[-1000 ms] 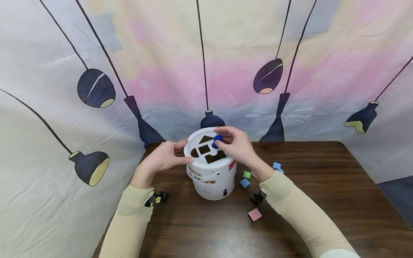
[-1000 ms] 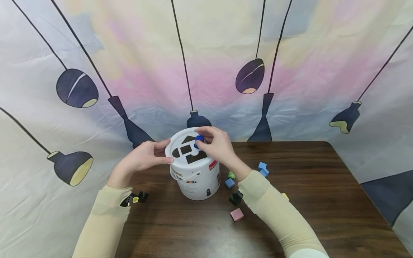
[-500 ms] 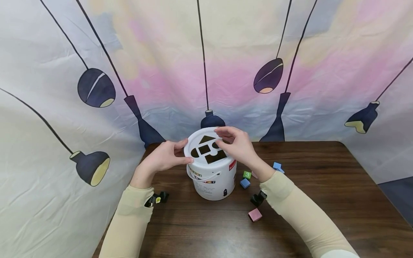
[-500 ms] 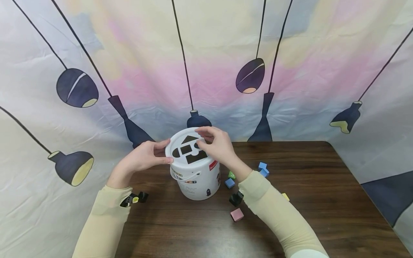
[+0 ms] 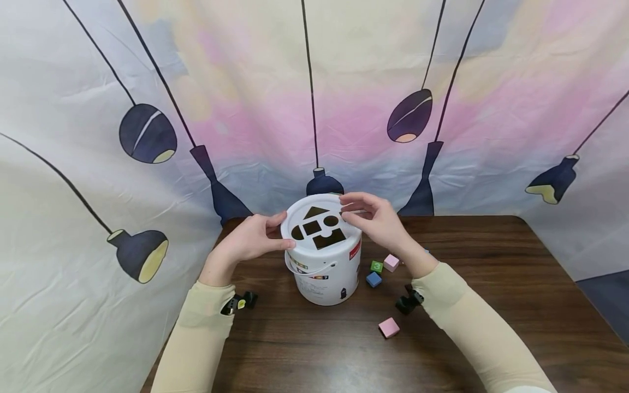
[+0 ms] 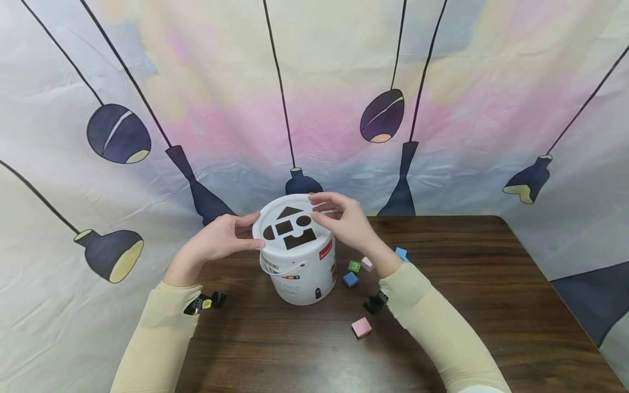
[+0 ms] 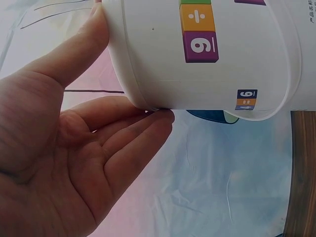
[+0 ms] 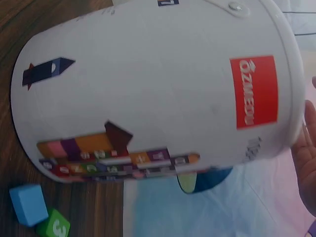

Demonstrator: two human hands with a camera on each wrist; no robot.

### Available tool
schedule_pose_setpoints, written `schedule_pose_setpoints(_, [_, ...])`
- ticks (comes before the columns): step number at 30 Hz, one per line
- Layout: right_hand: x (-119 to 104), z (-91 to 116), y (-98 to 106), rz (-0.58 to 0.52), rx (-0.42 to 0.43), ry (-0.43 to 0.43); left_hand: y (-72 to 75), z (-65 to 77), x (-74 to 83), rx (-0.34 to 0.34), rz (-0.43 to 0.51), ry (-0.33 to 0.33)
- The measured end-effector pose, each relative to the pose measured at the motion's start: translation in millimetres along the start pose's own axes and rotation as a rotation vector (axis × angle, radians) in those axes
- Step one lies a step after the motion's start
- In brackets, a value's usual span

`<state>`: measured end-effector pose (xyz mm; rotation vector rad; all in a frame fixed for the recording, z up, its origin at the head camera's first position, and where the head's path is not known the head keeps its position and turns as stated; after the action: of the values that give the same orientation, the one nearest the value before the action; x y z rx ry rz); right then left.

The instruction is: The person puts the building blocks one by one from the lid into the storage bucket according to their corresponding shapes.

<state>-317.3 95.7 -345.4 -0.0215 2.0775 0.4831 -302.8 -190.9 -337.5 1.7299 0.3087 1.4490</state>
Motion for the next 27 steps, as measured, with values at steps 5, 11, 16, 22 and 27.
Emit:
schedule_pose_setpoints(5, [6.2, 10.5, 22.1, 0.025, 0.04, -0.003, -0.8, -0.7, 0.9, -0.004, 0.01, 0.003])
schedule_pose_setpoints(11, [21.9, 26.7, 49.5, 0.094, 0.068, -0.047, -0.1, -0.8, -0.8, 0.002, 0.004, 0.004])
schedule_pose_setpoints(16, [36.2, 39.4, 65.7, 0.118, 0.061, -0.117, 1.2, -0.2, -0.6, 0.01, -0.008, 0.002])
schedule_pose_setpoints(22, [55.5, 57.0, 81.5, 0.169, 0.035, -0.187, 0.8, -0.5, 0.2, 0.01, -0.012, -0.007])
schedule_pose_setpoints(27, [73.6, 72.6, 92.2, 0.19, 0.021, -0.239, -0.2, -0.1, -0.2, 0.015, -0.006, -0.003])
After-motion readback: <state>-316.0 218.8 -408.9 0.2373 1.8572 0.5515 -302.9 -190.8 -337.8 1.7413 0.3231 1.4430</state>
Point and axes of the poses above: each hand's wrist, its own z-axis away from the middle knuckle, its own y-axis out of the back of the hand, x = y × z, the point moved 6 cm from there along -z, towards the middle knuckle, and after that the axes turned 6 degrees about z, right-handed, at the moved point
